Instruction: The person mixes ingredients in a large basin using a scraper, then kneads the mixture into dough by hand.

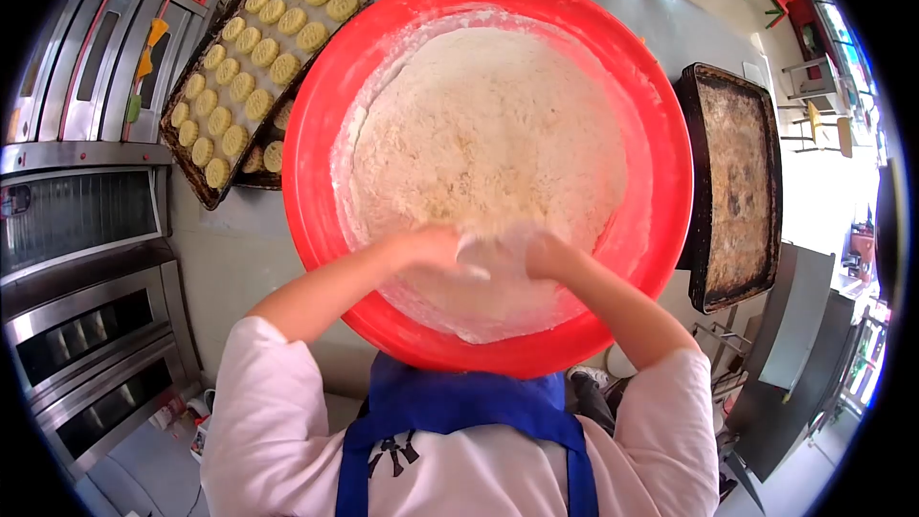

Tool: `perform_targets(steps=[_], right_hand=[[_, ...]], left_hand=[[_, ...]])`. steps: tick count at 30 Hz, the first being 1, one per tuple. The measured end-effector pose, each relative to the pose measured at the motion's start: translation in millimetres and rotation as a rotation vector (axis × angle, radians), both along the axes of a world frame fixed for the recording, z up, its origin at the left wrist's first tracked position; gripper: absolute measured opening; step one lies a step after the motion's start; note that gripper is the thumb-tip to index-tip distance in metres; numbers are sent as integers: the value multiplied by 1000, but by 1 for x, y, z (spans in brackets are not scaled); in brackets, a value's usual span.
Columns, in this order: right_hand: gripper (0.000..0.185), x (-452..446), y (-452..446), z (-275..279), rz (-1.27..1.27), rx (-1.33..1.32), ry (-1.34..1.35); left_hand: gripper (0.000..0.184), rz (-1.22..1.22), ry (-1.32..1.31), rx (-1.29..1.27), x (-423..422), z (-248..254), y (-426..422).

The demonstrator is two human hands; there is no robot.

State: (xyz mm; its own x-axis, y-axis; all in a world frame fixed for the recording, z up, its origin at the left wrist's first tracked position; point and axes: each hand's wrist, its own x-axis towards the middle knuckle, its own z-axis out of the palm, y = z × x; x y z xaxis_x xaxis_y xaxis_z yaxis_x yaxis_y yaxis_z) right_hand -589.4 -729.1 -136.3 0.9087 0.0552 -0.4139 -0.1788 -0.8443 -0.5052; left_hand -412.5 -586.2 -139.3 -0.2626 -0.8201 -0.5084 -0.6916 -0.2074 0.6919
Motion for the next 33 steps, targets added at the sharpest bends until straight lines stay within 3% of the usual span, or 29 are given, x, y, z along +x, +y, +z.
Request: perform_targets(steps=[2, 4, 7, 8, 10, 11, 13, 14, 15, 17, 18, 20, 22, 23, 24, 25, 26, 28, 30, 32, 33], right_hand=[[36, -7, 18, 40, 105, 132, 230], [37, -20, 34, 26, 70, 147, 305], [41, 1, 27, 15, -31, 212, 436], [45, 17, 17, 10, -95, 270, 501], [49, 24, -14, -85, 140, 95, 290], [49, 47, -27, -71, 52, 75, 415], [49, 93, -60, -34, -60, 28, 548], [49, 110, -78, -29, -85, 3, 556], [50, 122, -99, -49, -8, -68, 355], [51, 152, -140, -67, 6, -58, 234], [52, 169, -158, -59, -58, 20, 313], [34, 193, -174, -36, -28, -142, 211], [33, 212, -182, -45, -75, -231, 153], [33, 218, -184, -53, -121, -322, 94], [33, 215, -182, -79, -119, -323, 91], [34, 208, -179, -117, 45, -461, 112], [36, 202, -177, -136, 207, -601, 133], [35, 179, -143, -119, 117, -552, 201], [35, 148, -121, -125, 151, -472, 193], [32, 106, -96, -132, 214, -357, -44], [31, 97, -78, -103, 248, -276, 10]], left_hand=[[88, -66, -21, 81, -15, 24, 17], [85, -167, 88, 300, -31, 31, 21], [84, -183, 211, 268, -40, -24, 3], [81, -132, 228, 351, -35, -29, -13], [75, -16, 245, 405, -16, -63, -43], [72, 49, 242, 374, -5, -89, -54], [64, 214, 41, 439, 20, -63, -87], [61, 157, -70, 266, 37, -61, -102], [59, 96, -182, 91, 54, -58, -116], [54, 158, -292, -55, 84, -16, -133], [54, 179, -382, -42, 96, -2, -147], [54, 199, -470, -27, 110, 18, -166], [58, 316, -556, -49, 119, 30, -178], [58, 318, -559, -49, 120, 19, -176], [59, 316, -649, -220, 119, -3, -170], [61, 312, -737, -395, 118, -19, -166], [61, 312, -740, -403, 117, -24, -164], [60, 297, -641, 97, 108, -29, -153], [58, 137, -578, 181, 93, -23, -138], [57, 27, -473, 156, 78, -21, -114], [63, -53, -388, 235, 72, -24, -102]])
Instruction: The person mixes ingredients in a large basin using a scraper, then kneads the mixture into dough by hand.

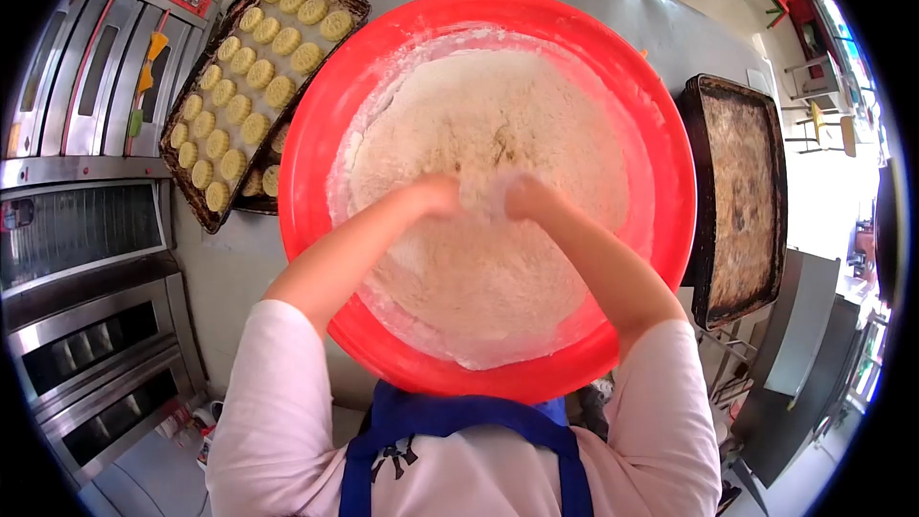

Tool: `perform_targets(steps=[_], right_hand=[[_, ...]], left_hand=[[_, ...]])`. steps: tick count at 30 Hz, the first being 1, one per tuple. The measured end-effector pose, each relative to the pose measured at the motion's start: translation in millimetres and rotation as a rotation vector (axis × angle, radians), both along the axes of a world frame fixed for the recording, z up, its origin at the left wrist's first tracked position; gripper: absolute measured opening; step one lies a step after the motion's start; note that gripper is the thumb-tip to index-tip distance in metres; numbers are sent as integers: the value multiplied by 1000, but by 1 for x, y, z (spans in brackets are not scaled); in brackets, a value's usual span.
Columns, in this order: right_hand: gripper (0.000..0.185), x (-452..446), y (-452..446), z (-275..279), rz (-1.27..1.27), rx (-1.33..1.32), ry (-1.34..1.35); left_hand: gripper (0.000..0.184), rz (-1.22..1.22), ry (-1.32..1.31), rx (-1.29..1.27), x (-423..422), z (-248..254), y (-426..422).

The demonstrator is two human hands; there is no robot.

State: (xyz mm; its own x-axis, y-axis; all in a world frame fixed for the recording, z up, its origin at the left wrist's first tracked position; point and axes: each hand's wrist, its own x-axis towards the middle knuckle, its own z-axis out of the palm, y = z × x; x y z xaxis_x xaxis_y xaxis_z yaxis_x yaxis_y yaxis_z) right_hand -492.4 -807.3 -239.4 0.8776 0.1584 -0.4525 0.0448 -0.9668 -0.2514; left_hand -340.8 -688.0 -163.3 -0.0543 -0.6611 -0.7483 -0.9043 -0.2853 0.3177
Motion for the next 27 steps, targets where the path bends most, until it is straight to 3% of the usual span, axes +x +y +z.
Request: perform_targets(steps=[1, 3, 5, 9, 11, 12, 13, 14, 15, 17, 19, 21, 23, 26, 27], right_hand=[[30, -10, 17, 46, 24, 73, 69], [27, -45, 45, 96, -92, 192, 104], [34, -61, 56, 172, -166, 458, 215], [43, -100, 74, 130, -202, 572, 356], [50, -85, 64, 94, -134, 544, 511], [51, -80, 54, 58, -192, 602, 530], [52, -71, 39, 32, -248, 661, 549], [53, -49, 23, 28, -343, 522, 653], [53, -32, 9, 27, -352, 426, 598], [52, -2, -21, 35, -287, 273, 339], [51, 35, -47, 93, -367, 330, 391], [45, 81, -87, 81, -144, 68, 398], [38, 110, -95, 124, -308, 42, 60], [30, 141, -127, 70, -206, 4, -157], [28, 150, -133, 30, -328, -62, -268]], left_hand=[[69, -52, 92, 93, -7, -2, 14], [82, -51, 153, -39, -33, 43, 50], [96, -88, 321, 3, -44, 66, 74], [88, -118, 408, 82, -68, 45, 102], [85, -94, 600, 119, -77, -25, 100], [80, -55, 555, 30, -79, -89, 94], [75, 37, 511, 89, -71, -91, 71], [70, 134, 466, 142, -62, -92, 48], [66, 279, 420, 345, -46, -32, 17], [64, 289, 305, 35, -19, 17, -11], [65, 135, 215, -300, 13, 24, -29], [67, 89, -57, -206, 35, 78, -56], [64, 93, -204, -458, 63, 60, -71], [65, 45, -302, -440, 87, 46, -91], [65, 53, -310, -439, 97, 32, -96]])
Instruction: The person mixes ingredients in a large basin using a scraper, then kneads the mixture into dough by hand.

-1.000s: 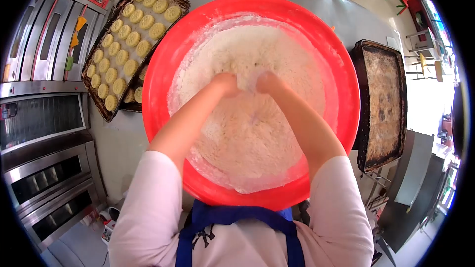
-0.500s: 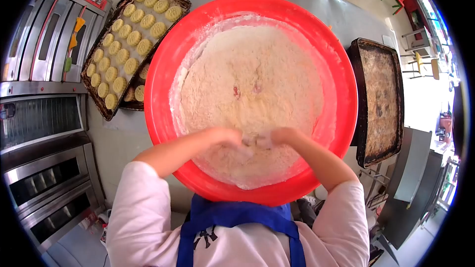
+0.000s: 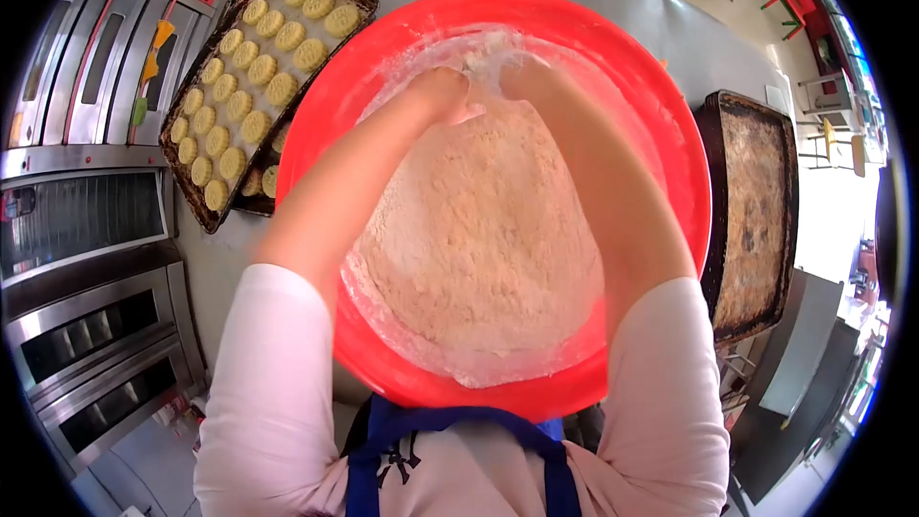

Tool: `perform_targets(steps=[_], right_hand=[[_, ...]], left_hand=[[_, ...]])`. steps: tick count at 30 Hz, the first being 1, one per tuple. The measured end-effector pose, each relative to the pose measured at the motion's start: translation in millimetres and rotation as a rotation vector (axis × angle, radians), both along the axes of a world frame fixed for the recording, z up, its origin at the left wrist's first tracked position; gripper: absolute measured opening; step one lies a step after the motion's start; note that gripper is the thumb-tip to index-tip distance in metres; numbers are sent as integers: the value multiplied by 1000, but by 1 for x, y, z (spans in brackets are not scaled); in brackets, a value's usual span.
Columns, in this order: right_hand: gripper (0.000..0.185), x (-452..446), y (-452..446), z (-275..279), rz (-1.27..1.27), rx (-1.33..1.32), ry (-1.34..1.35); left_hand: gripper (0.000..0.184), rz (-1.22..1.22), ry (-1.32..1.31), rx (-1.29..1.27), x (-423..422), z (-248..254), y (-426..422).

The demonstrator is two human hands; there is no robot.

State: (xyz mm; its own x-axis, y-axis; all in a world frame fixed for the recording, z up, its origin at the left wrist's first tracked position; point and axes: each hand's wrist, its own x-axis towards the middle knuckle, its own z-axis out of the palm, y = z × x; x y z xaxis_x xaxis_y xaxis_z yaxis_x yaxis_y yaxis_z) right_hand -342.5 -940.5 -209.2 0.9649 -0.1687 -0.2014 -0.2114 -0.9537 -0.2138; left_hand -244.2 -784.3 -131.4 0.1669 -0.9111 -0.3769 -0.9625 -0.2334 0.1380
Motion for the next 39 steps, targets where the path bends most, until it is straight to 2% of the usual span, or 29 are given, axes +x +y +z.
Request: perform_targets(steps=[1, 2, 3, 5, 6, 8, 9, 11, 12, 14, 15, 17, 18, 19, 21, 23, 25, 27, 29, 31, 33, 35, 36, 37, 38, 39], right_hand=[[27, 8, -5, -30, -128, -67, -104], [27, 10, -3, -36, -121, -65, -103], [28, 11, -2, -42, -70, -101, 38], [30, 6, 6, -48, 28, -140, 260], [31, -3, 15, -42, 71, -109, 325], [33, -21, 33, -26, 144, -2, 455], [34, -30, 41, -13, 165, 71, 529], [36, -40, 51, 10, 184, 187, 669], [37, -40, 51, 20, 177, 230, 704], [38, -35, 40, 33, 144, 274, 678], [37, -27, 29, 31, 111, 256, 591], [37, -7, 5, 21, 27, 199, 387], [36, 3, -7, 11, -18, 162, 310], [36, 11, -14, -5, -62, 129, 245], [36, 13, -13, -37, -117, 80, 188], [36, 0, 4, -48, -116, 73, 229], [35, -22, 26, -41, -114, 142, 284], [36, -50, 48, -37, -90, 221, 366], [32, -65, 62, -105, 12, 260, 520], [29, -99, 99, -23, 97, 303, 542], [28, -123, 139, 17, 262, 212, 676], [31, -152, 169, 11, 323, 253, 757], [31, -151, 168, 16, 329, 249, 760], [32, -150, 164, 21, 416, 326, 750], [34, -146, 162, 35, 507, 407, 739], [38, -124, 142, 31, 354, 450, 696]], left_hand=[[68, 44, 38, -33, 9, -22, -3], [71, 87, 82, -62, 12, -41, -3], [71, 92, 86, -60, 9, -48, 0], [74, 329, 176, 22, -3, -58, 11], [74, 324, 175, 25, -5, -55, 15], [72, 288, 482, 264, -9, -45, 26], [72, 280, 480, 263, -14, -34, 35], [68, -1, 657, 380, -21, -11, 48], [68, -8, 658, 378, -21, 1, 42], [65, -145, 470, 483, -17, 17, 32], [65, -141, 474, 484, -13, 10, 26], [56, 89, 212, 116, 5, -11, 3], [56, 98, 206, 116, 16, -40, -5], [55, 160, 267, -71, 29, -85, -11], [55, 228, 326, -260, 27, -141, -7], [56, 225, 139, -113, 8, -159, 5], [57, 258, 242, 175, -7, -124, 17], [56, 425, 502, 339, -40, -37, 42], [60, 309, 655, 134, -50, -66, 78], [58, 245, 618, 342, -75, -23, 98], [56, 162, 592, 415, -102, -13, 124], [58, -194, 487, 524, -121, -29, 153], [58, -188, 489, 521, -121, -9, 150], [58, -191, 604, 469, -119, 12, 148], [57, -181, 597, 447, -114, 26, 140], [56, -171, 589, 424, -110, 40, 132]])
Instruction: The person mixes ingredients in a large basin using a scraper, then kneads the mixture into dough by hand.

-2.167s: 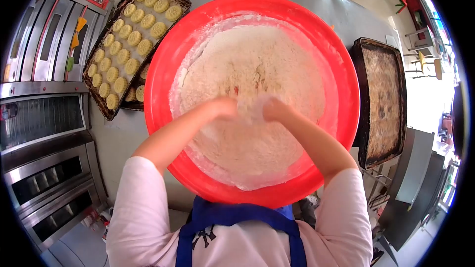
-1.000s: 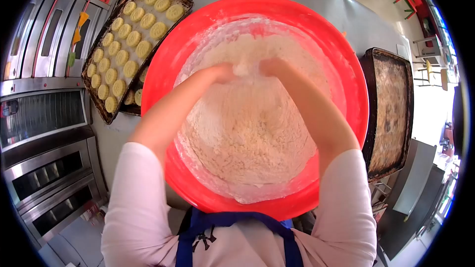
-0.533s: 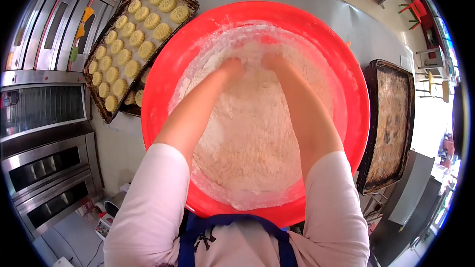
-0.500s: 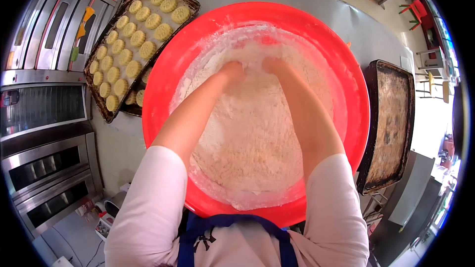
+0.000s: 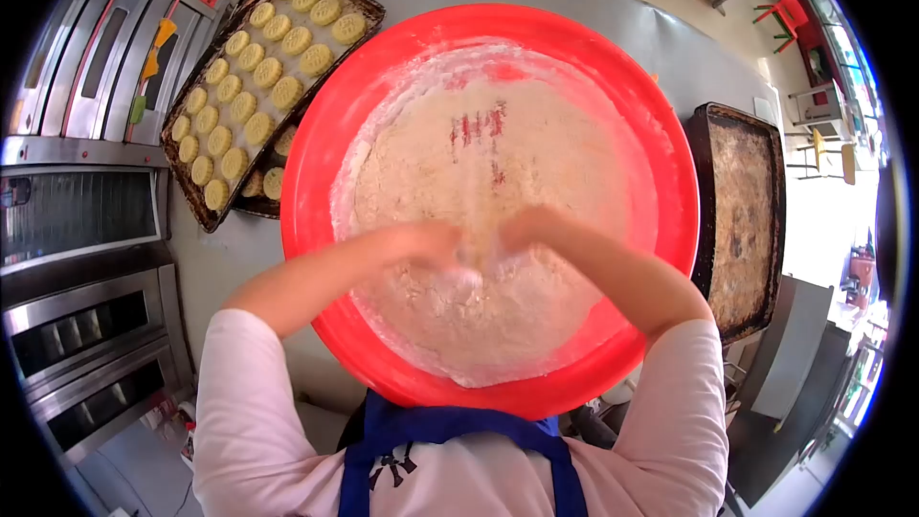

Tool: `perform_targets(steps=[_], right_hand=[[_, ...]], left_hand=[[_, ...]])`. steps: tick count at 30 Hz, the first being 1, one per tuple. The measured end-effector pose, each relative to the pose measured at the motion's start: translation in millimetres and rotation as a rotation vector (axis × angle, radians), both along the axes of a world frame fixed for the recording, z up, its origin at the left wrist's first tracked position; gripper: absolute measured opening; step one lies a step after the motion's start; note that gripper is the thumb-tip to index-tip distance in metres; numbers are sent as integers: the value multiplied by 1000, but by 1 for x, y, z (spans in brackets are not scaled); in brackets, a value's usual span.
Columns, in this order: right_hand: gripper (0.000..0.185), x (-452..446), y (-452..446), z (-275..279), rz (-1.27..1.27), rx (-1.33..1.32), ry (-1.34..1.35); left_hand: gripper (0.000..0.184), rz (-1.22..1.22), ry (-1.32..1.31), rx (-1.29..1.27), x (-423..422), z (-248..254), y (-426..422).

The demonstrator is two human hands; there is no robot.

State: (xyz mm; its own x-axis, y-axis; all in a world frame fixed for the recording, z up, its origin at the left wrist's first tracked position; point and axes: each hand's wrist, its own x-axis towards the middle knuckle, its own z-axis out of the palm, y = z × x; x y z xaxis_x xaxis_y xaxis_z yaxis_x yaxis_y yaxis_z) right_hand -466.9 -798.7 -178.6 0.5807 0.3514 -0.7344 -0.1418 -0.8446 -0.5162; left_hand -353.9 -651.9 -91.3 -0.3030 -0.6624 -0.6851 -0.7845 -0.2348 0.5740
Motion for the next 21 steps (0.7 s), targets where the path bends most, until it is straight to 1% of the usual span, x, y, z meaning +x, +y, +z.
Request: perform_targets(steps=[1, 2, 3, 4, 5, 6, 8, 9, 11, 12, 14, 15, 17, 18, 20, 21], right_hand=[[42, 21, -20, -5, -163, 0, -16], [42, 50, -36, 9, -152, -245, -132], [36, 81, -55, 1, -192, -342, -295], [31, 94, -77, -4, -148, -584, -464], [32, 103, -99, -17, -151, -670, -546], [33, 108, -116, -32, -161, -659, -567], [35, 104, -144, -62, -152, -648, -598], [36, 93, -154, -74, -137, -645, -612], [38, 61, -165, -82, -151, -634, -631], [39, 43, -171, -82, -188, -634, -609], [39, 4, -181, -77, -311, -620, -541], [39, -16, -183, -74, -386, -605, -508], [40, -53, -185, -65, -580, -574, -440], [40, -71, -181, -60, -693, -553, -405], [41, -102, -163, -57, -958, -495, -349], [41, -112, -151, -57, -1087, -462, -333]], left_hand=[[55, -11, -131, -8, 17, 1, -21], [57, 26, -239, -127, 38, -15, -38], [58, 62, -344, -246, 57, -36, -52], [48, 147, -456, -293, 75, -44, -63], [39, 231, -570, -339, 93, -52, -70], [39, 230, -575, -337, 109, -70, -71], [39, 111, -671, -265, 135, -112, -58], [39, 107, -668, -257, 140, -122, -46], [41, 267, -547, -450, 134, -131, -18], [41, 259, -546, -460, 132, -125, -13], [44, 343, -575, -125, 125, -108, 2], [44, 335, -582, -138, 123, -113, 14], [46, 600, -507, -124, 116, -138, 41], [46, 586, -503, -129, 110, -129, 51], [52, 761, -170, -115, 90, -116, 64], [52, 751, -157, -122, 75, -114, 66]])
